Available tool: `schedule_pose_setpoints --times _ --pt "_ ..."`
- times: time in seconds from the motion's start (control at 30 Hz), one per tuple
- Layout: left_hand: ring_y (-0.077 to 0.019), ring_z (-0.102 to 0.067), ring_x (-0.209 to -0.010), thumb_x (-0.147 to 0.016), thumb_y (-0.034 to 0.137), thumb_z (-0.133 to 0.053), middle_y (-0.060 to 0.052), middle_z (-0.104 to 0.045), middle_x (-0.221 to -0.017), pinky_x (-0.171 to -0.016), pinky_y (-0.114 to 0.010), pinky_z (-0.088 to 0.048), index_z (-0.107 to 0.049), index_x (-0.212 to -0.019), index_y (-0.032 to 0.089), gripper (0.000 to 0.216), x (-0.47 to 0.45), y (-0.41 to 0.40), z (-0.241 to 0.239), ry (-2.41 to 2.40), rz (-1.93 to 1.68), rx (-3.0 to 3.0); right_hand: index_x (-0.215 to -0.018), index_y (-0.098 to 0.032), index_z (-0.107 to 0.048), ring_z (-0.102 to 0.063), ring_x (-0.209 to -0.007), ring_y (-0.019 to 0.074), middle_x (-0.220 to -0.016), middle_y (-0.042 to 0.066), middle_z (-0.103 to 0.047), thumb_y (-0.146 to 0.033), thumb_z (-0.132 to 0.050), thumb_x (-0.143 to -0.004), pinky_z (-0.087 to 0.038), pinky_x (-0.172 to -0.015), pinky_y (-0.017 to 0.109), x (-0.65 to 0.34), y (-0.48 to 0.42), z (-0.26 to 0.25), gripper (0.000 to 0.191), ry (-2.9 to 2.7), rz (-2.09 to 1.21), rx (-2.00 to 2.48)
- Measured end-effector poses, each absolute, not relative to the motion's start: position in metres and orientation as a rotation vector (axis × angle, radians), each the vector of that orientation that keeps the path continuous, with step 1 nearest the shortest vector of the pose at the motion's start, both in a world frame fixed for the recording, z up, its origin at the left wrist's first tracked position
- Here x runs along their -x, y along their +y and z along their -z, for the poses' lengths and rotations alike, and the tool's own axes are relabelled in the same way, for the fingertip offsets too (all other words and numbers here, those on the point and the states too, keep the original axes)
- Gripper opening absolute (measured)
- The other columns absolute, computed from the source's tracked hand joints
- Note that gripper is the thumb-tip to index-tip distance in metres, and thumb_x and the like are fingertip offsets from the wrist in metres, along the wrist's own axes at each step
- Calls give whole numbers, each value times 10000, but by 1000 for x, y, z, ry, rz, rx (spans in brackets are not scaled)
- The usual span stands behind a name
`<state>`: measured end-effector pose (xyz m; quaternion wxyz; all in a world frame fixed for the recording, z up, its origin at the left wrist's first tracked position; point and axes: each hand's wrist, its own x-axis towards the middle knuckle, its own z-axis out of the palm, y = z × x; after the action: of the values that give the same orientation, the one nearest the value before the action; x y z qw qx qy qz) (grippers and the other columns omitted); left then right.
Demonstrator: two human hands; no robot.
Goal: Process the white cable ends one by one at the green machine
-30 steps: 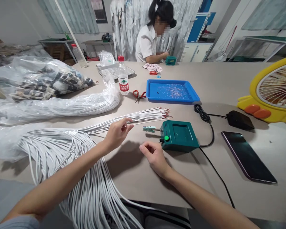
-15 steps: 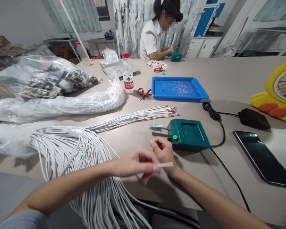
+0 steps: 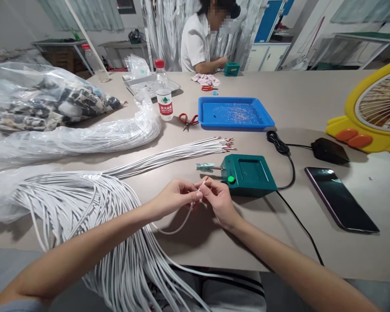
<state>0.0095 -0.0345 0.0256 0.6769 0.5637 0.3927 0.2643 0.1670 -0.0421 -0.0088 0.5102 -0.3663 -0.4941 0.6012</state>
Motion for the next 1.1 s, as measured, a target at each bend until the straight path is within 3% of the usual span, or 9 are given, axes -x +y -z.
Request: schedule_pose_setpoints --times 0.23,0.4,0.6,0.87,1.1 --pt "-97 -537 -506 -792 315 -657 11 -566 -591 -535 -221 -425 -664 -863 94 232 -8 -31 -26 900 -636 -1314 -764 -184 -708 -393 -520 54 -725 -6 -523 -308 -707 -753 -296 -448 212 -170 -40 9 125 -1115 -1366 900" --pt "-104 -555 -583 -803 309 -651 -21 -608 -624 -590 -215 -427 -663 -756 90 225 -7 -33 -29 885 -603 -1354 -716 -173 -692 -391 -516 53 -699 -13 -516 -299 -691 -774 -314 -466 219 -171 -43 8 138 -1191 -1363 859" --pt "-104 -583 -536 -765 345 -703 -18 -596 -595 -542 -202 -422 -641 -686 85 278 -4 -32 -28 854 -555 -1200 -684 -164 -686 -402 -515 53 -666 -26 -492 -278 -710 -758 -325 -478 220 -170 -43 4 138 -1196 -1436 793" --pt "-85 -587 -500 -806 294 -677 -11 -606 -628 -542 -199 -434 -647 -761 95 206 -1 -31 -29 700 -527 -1085 -715 -180 -694 -452 -541 69 -665 -20 -544 -241 -702 -771 -360 -517 231 -175 -44 -4 83 -1222 -1395 712" --pt "-85 -583 -531 -779 297 -706 -3 -595 -645 -561 -202 -425 -656 -804 99 206 -1 -31 -26 737 -593 -1106 -737 -178 -646 -410 -519 52 -695 -27 -481 -274 -659 -819 -291 -471 219 -170 -51 2 127 -1098 -1382 801"
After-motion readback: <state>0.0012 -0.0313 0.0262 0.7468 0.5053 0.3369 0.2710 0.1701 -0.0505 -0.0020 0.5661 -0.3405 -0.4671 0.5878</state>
